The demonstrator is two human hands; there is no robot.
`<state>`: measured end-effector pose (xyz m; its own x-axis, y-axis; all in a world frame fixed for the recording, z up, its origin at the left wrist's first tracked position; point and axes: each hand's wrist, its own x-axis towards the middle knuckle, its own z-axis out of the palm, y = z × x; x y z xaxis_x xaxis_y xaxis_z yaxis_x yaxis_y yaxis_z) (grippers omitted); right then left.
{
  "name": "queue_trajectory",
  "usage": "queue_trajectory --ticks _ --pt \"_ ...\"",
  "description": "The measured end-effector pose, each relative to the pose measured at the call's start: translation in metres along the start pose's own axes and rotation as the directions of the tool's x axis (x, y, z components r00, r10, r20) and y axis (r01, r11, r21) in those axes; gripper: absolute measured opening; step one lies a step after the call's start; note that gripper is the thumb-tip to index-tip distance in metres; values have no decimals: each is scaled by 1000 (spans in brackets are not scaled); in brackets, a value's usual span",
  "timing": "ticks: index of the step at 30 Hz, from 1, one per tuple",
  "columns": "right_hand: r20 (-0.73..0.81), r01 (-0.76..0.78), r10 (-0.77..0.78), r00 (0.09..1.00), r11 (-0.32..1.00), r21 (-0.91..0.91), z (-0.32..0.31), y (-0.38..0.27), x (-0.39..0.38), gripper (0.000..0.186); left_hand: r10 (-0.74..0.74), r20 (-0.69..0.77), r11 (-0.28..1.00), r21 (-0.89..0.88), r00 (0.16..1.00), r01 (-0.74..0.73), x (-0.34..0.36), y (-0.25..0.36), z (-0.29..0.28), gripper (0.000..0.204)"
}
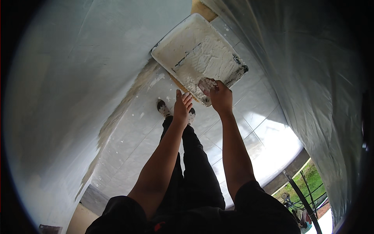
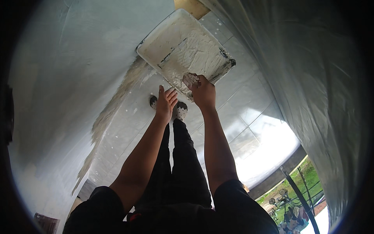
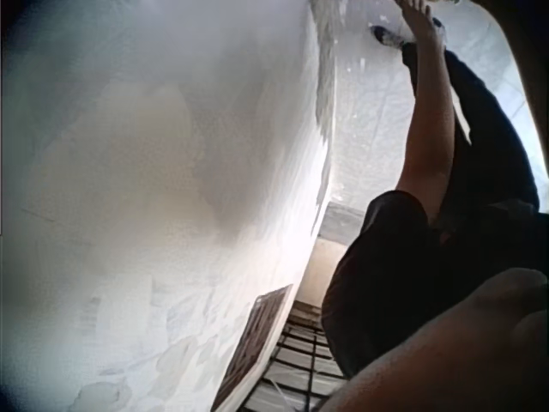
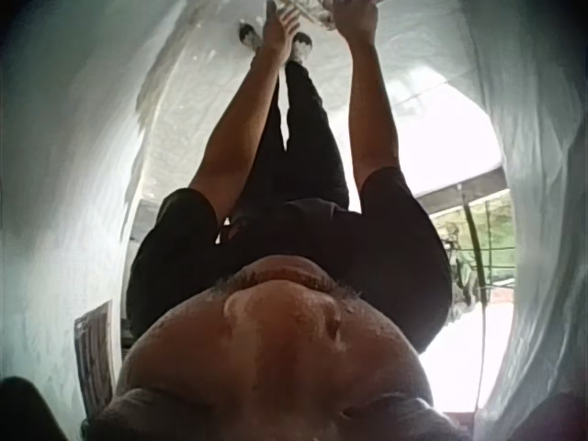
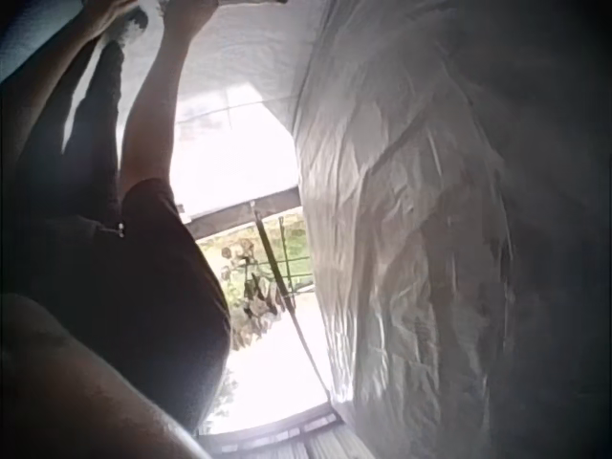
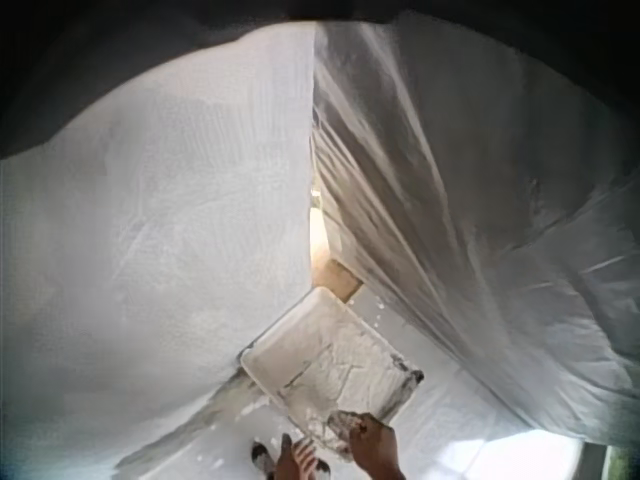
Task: The person applies wall putty to damaged spots on an exterior wall using a small putty knife, smoothing the filler over the surface.
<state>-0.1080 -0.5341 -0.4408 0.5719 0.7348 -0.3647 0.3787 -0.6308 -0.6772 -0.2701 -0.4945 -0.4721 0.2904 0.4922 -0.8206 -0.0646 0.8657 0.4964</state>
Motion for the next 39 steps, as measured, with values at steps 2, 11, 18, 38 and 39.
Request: queue_trajectory --ticks 2,11,18,38,39 --pt "-110 44 -38 993 998 48 3 3 0 23 -3 -15 1000 -30 1000 2 5 -6 3 95" --pt "34 -2 3 999 1000 -11 2 21 7 23 -16 19 985 -169 1000 19 -4 -11 9 100" --pt "114 30 -32 993 999 16 5 14 9 24 -13 23 984 -175 1000 17 -8 -12 7 101" --pt "109 67 -69 992 997 25 5 3 10 24 -32 53 985 -168 998 40 -5 -10 7 103" --pt "201 126 -100 974 985 -121 10 7 10 23 -34 54 985 -170 998 42 -6 -10 7 103"
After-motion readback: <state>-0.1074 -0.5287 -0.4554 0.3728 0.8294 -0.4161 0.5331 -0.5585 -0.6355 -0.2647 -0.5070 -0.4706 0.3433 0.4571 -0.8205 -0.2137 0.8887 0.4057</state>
